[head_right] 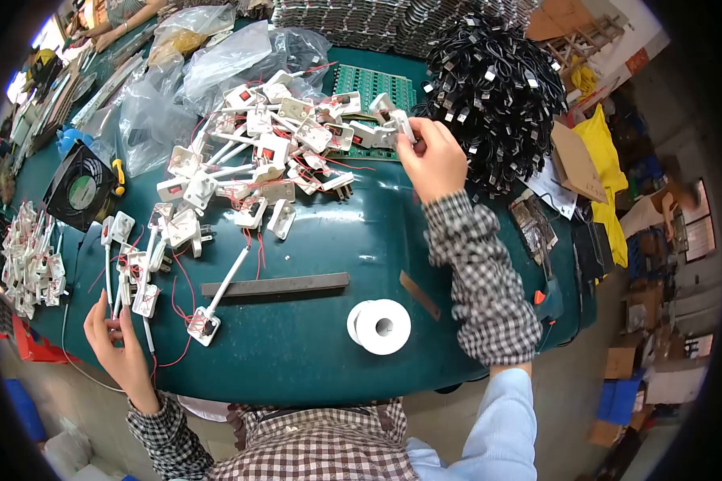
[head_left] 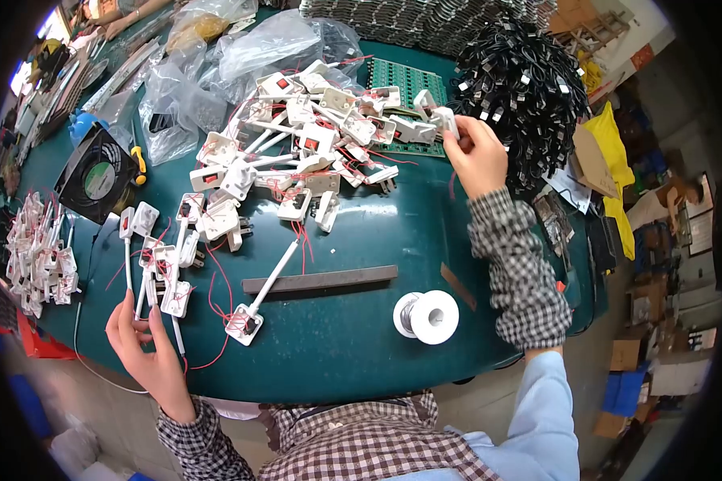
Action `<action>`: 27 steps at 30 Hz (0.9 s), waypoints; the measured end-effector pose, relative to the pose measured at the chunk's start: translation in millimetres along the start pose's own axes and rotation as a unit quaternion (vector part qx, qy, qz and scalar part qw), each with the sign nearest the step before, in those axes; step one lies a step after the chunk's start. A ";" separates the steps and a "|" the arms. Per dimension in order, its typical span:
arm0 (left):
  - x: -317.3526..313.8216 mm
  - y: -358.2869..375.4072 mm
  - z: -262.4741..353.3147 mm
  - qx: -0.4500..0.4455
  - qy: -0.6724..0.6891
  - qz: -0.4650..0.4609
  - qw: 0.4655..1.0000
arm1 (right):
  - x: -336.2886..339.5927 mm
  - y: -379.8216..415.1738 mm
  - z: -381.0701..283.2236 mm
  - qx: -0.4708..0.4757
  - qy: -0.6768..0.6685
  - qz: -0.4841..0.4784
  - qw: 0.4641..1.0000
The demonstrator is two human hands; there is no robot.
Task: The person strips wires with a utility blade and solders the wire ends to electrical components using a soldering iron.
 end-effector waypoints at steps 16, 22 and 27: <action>-101.3 67.6 190.5 -0.176 0.223 -0.309 0.907 | -9.2 67.0 -15.3 0.211 0.024 -0.207 0.955; -112.8 71.7 194.0 -0.169 0.226 -0.327 0.902 | -19.2 66.3 -4.6 0.214 0.005 -0.276 0.937; -120.6 64.9 208.3 -0.119 0.301 -0.317 0.891 | 34.5 58.3 -29.9 0.208 -0.062 -0.260 0.941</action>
Point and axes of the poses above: each hand's wrist, its own y-axis away from the middle knuckle, its own x-axis out of the back of the hand, z = x × y, the point moved 8 cm from there along -y, towards the middle knuckle, and after that the axes turned 1 degree about y, right-handed, at the moved point
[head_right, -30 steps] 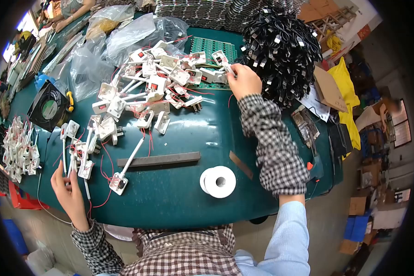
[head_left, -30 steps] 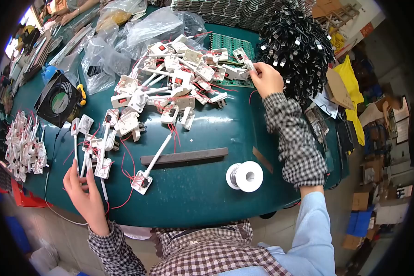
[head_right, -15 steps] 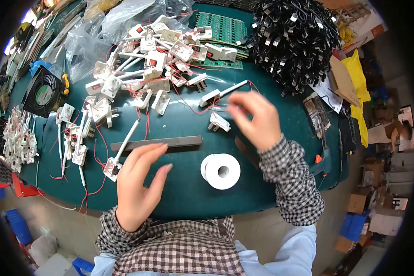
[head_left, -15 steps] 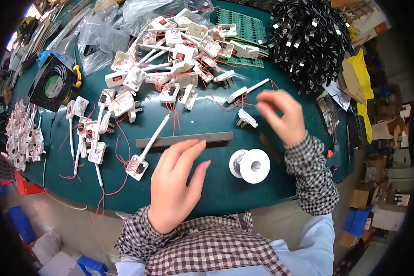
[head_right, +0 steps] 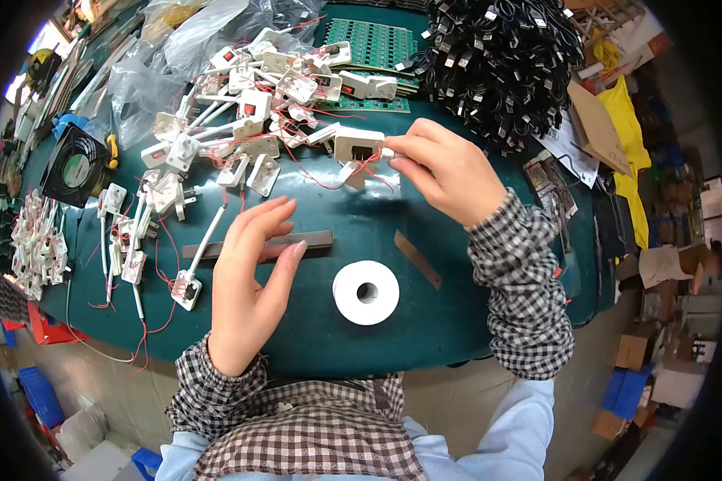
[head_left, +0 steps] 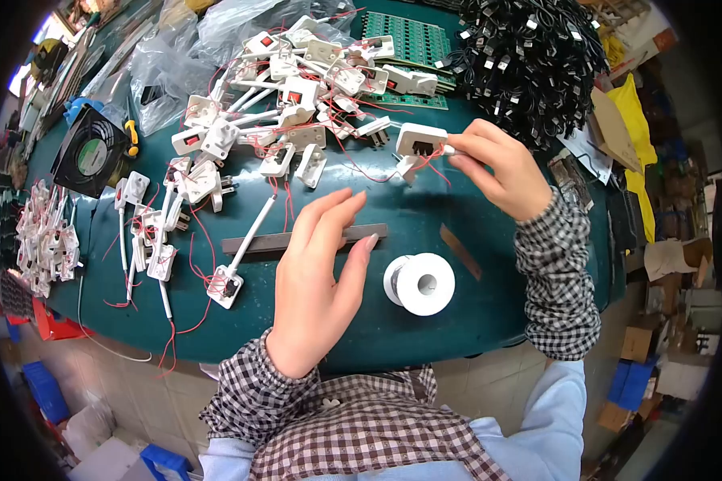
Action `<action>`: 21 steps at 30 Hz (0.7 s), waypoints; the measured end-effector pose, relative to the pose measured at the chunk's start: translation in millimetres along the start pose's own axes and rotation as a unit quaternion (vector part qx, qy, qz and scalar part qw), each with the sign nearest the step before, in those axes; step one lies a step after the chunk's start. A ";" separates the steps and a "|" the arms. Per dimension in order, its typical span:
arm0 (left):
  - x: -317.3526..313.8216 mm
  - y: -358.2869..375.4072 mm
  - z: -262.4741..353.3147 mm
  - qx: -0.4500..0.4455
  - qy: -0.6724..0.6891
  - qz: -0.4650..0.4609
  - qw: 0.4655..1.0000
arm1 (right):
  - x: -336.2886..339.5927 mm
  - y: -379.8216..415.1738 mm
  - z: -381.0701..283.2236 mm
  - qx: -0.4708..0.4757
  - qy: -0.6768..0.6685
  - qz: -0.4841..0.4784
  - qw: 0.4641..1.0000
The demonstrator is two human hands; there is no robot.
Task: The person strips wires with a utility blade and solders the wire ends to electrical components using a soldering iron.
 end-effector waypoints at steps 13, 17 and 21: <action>-13.9 13.2 5.6 0.045 0.306 -0.029 0.951 | 23.1 4.3 -77.9 -0.015 -0.117 -0.071 0.990; -10.4 22.1 7.4 0.018 0.318 -0.039 0.947 | 23.0 9.7 -82.2 -0.053 -0.126 -0.085 0.987; -13.9 33.5 6.9 0.089 0.389 -0.061 0.915 | 28.4 11.6 -104.3 0.054 0.019 -0.100 0.993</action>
Point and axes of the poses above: each hand's wrist, its own y-axis away from the middle knuckle, its own x-axis out of the back of the hand, z = x × y, the point moved 8 cm from there along -y, towards the middle knuckle, and after that the axes turned 1 degree about y, right-handed, at the moved point
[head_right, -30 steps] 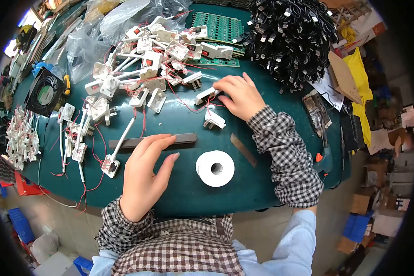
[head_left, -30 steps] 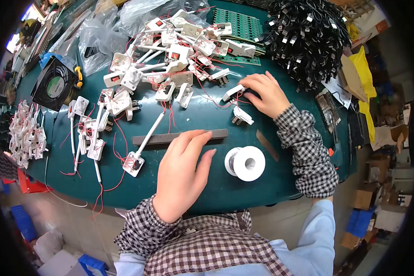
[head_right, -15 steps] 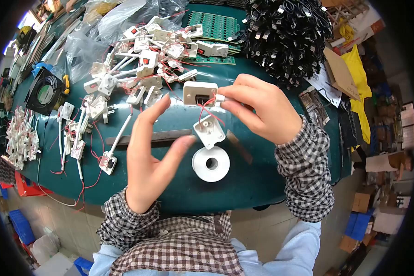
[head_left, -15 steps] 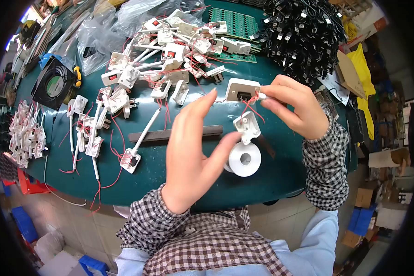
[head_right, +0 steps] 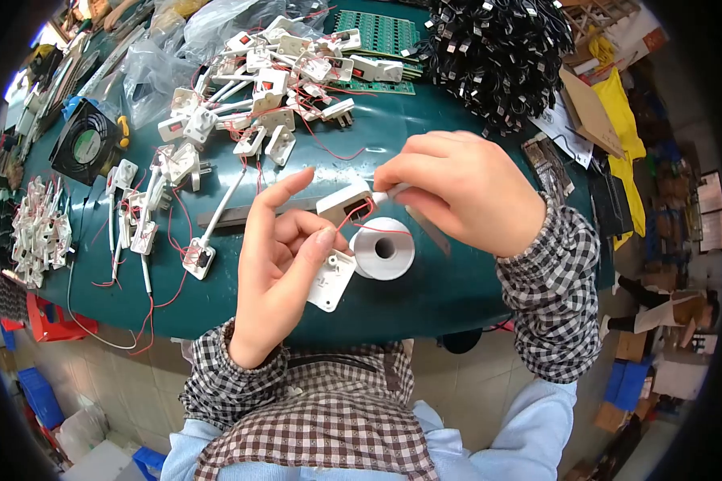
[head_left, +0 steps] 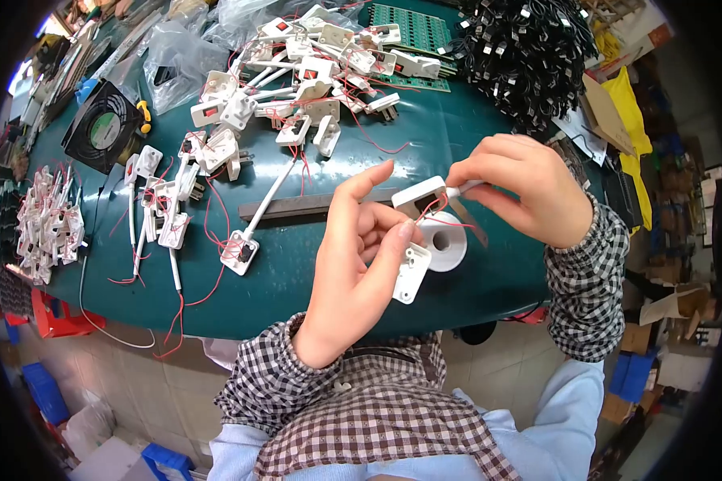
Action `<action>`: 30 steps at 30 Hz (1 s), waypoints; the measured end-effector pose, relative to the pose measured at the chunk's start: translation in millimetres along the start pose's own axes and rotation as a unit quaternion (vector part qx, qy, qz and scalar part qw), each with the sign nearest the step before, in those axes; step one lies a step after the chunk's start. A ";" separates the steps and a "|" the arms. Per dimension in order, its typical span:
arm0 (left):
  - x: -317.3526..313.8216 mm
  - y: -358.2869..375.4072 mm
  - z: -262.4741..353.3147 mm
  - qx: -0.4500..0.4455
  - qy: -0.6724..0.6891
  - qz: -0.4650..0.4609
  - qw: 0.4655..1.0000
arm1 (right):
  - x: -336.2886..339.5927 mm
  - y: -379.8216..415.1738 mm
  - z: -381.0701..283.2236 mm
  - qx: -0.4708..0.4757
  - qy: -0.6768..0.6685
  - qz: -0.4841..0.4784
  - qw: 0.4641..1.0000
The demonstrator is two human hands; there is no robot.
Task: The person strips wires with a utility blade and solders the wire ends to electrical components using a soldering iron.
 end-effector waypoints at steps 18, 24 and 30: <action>-11.9 20.4 -0.3 -0.050 -0.289 -0.083 0.952 | -16.5 43.2 -9.1 0.025 0.055 -0.029 0.998; -17.8 -11.1 13.7 -0.119 -0.289 -0.103 0.944 | -12.8 100.7 4.1 -0.150 -0.052 0.049 0.986; -40.8 -37.9 -7.0 -0.119 -0.258 -0.241 0.928 | -31.5 147.4 8.9 -0.233 -0.115 0.083 0.962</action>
Point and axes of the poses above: each hand's wrist, its own y-axis away from the middle knuckle, its own x-axis out of the back of the hand, z = x × y, the point moved 8 cm from there along -y, towards the middle knuckle, and after that the axes turned 1 degree about y, right-handed, at the moved point
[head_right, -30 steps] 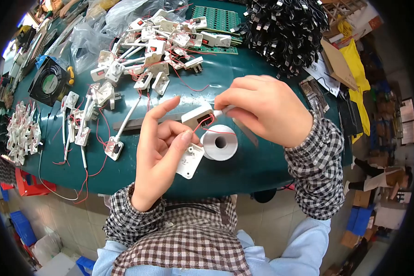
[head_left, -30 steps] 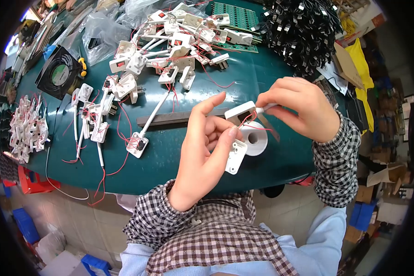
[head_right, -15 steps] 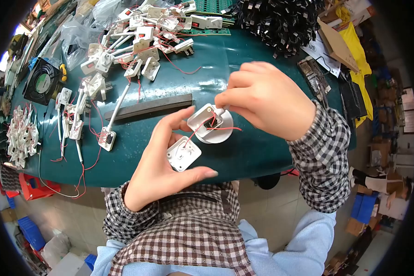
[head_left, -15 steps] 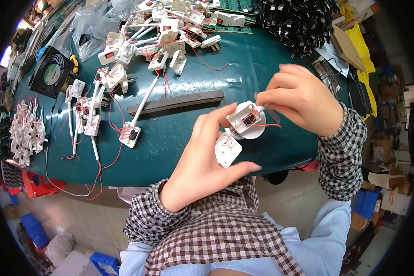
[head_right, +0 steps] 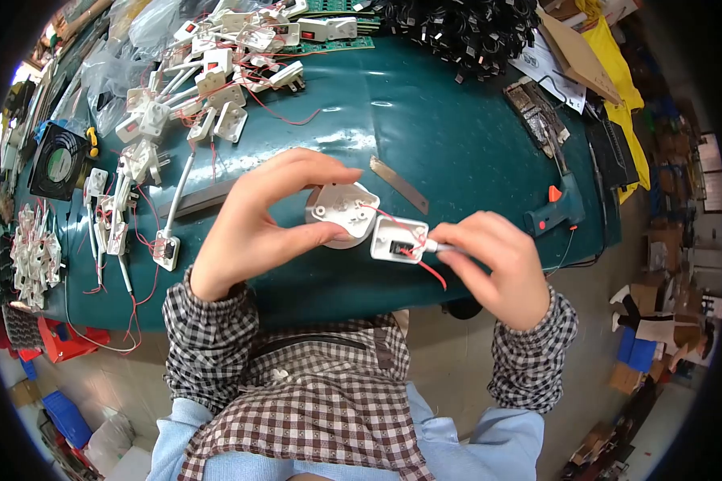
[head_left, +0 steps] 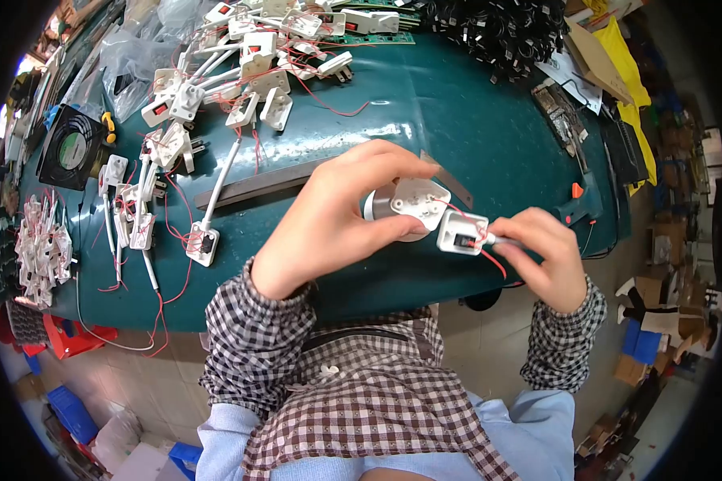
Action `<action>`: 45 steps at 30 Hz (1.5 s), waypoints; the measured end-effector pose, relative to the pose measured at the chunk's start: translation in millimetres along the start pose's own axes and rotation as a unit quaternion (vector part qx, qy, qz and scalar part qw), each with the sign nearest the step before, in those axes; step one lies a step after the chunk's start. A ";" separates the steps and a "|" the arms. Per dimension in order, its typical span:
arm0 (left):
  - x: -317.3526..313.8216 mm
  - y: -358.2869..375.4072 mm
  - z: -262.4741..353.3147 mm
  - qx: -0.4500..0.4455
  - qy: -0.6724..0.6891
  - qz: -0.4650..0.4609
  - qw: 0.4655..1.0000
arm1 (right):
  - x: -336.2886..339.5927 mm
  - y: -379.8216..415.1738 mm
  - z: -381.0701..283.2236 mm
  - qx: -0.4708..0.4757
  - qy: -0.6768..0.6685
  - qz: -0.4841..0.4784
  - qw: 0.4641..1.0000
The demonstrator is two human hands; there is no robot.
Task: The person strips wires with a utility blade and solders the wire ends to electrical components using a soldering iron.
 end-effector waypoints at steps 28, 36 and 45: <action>-0.6 11.3 -18.1 -0.003 0.017 -0.036 0.999 | -53.7 14.1 -16.7 -0.030 -0.123 -0.015 0.992; -7.6 8.0 -9.2 0.007 -0.045 -0.070 0.997 | 6.0 -8.5 -11.9 0.035 0.066 0.025 0.997; -10.1 22.4 7.9 0.018 -0.248 0.212 0.945 | 12.7 -83.4 -26.9 0.245 0.327 0.000 0.913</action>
Point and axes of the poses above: each hand's wrist, its own y-axis away from the middle knuckle, its own x-axis out of the back of the hand, z = x × y, the point moved 8 cm from there along -y, towards the middle knuckle, and after that the axes turned 1 degree about y, right-handed, at the moved point
